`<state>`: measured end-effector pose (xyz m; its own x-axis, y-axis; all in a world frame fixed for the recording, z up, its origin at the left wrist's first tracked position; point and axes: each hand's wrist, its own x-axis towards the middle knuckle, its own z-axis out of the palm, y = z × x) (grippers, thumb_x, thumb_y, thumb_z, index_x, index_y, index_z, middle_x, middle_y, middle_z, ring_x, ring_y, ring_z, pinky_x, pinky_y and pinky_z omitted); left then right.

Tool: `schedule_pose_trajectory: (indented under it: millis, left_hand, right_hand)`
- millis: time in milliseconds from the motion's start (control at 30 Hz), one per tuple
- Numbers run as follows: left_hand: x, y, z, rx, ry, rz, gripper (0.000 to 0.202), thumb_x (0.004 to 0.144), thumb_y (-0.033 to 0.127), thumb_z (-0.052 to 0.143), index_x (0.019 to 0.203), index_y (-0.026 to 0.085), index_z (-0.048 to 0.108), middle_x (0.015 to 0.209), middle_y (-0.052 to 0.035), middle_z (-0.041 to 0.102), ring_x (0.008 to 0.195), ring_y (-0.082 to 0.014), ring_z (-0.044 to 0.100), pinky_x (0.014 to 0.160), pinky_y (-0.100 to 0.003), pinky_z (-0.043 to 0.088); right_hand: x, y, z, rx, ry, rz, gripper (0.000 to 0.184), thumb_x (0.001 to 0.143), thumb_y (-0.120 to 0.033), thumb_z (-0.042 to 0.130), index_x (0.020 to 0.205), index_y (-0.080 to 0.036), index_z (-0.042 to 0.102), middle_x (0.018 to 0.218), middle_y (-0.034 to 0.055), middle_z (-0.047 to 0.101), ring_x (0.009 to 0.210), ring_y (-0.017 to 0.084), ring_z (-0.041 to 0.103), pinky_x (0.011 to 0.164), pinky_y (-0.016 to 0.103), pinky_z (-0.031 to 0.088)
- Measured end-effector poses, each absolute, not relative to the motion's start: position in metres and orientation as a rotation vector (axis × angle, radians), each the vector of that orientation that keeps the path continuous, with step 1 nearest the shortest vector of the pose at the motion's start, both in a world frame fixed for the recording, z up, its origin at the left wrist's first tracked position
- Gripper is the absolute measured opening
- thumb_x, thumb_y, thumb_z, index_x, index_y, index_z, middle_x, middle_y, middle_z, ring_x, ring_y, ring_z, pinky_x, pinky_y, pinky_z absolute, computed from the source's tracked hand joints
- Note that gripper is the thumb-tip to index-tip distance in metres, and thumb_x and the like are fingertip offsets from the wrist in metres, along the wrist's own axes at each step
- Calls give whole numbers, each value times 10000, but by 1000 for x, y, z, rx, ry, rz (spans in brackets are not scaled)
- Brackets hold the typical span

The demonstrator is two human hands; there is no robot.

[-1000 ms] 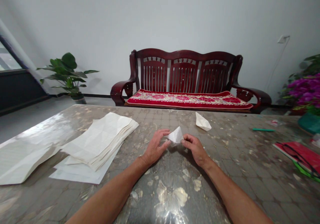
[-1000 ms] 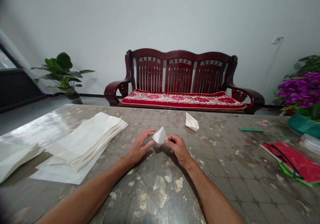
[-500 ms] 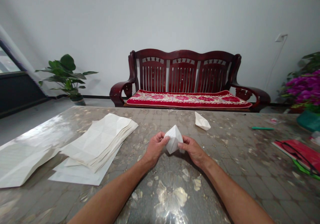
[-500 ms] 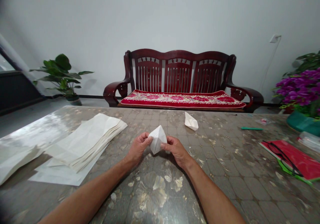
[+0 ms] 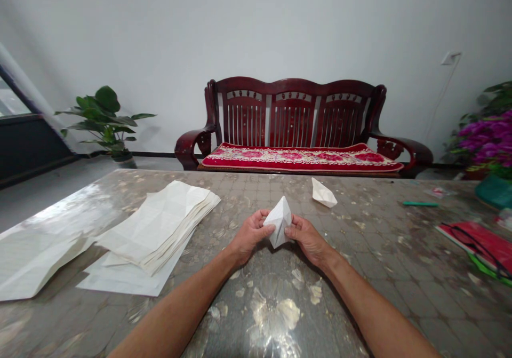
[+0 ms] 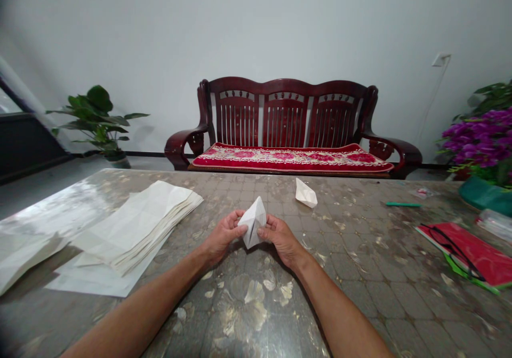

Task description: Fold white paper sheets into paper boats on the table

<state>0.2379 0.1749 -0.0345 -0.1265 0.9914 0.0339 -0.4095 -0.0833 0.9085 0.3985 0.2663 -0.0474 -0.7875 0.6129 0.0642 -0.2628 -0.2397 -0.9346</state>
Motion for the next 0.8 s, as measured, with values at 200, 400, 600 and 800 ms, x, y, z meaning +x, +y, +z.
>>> schedule_pose_trajectory:
  millis: [200, 400, 600, 800]
  left_hand:
    - [233, 175, -37, 938, 886, 1465, 602, 677, 405, 862, 1126, 141, 561, 905, -69, 730, 721, -155, 671, 675, -243, 498]
    - [229, 175, -38, 958, 878, 1440, 611, 684, 410, 856, 1140, 147, 545, 908, -74, 732, 732, -163, 675, 692, -250, 495]
    - [228, 174, -38, 949, 881, 1432, 609, 680, 405, 857, 1133, 152, 538, 916, -78, 731, 740, -168, 678, 698, -257, 500]
    - [227, 173, -37, 954, 887, 1420, 616, 667, 414, 864, 1122, 150, 543, 909, -78, 730, 735, -171, 682, 690, -254, 500]
  right_hand:
    - [400, 268, -48, -401, -1464, 2073, 473, 662, -400, 861, 1043, -185, 681, 950, 48, 739, 850, 186, 662, 778, 274, 483]
    - [401, 268, -46, -402, -1470, 2069, 505, 645, -409, 868, 1050, -179, 673, 958, 54, 737, 853, 191, 663, 764, 275, 489]
    - [403, 269, -45, -397, -1502, 2067, 543, 652, -435, 863, 1095, -181, 677, 950, 52, 737, 863, 196, 665, 782, 285, 489]
    - [405, 270, -45, -426, -1525, 2059, 536, 646, -454, 863, 1065, -178, 675, 955, 57, 735, 852, 193, 660, 792, 291, 479]
